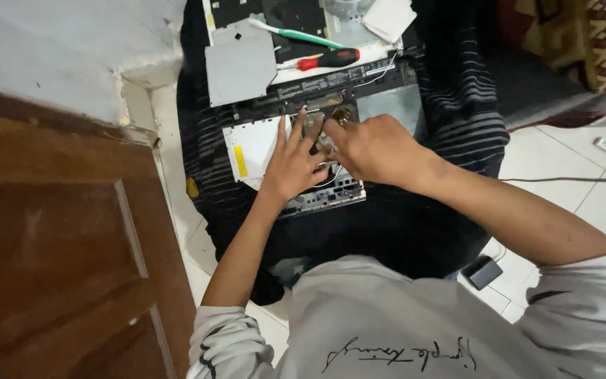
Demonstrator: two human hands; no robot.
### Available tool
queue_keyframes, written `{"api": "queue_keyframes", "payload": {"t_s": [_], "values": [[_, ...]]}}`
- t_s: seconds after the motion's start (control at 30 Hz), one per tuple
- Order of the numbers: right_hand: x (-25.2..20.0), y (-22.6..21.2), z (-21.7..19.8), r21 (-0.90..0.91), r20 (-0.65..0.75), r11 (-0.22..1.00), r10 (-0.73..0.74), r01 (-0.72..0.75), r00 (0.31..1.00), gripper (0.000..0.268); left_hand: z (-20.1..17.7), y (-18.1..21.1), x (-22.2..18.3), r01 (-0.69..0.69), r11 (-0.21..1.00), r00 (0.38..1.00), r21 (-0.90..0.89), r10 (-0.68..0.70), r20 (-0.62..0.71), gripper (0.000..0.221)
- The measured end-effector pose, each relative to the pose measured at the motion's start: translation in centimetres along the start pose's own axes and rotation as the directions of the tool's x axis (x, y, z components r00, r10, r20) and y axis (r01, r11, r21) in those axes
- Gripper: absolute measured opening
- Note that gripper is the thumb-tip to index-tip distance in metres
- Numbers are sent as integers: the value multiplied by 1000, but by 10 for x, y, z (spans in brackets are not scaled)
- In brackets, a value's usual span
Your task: Disassembling a laptop to remove the optical drive by unscrewing it and disconnecting internal cables.
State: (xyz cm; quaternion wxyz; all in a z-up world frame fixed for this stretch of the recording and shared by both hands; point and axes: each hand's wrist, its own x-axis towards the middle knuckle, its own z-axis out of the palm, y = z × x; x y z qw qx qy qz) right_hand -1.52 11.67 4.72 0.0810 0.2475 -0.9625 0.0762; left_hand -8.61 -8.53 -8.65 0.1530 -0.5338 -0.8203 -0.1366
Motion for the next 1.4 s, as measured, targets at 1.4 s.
{"api": "queue_keyframes", "payload": {"t_s": [1.4], "values": [[-1,-20,29,-163,-206,984,-103,70,973,38,-21,24,-1,-62,971,995,231,78,-63,36]]}}
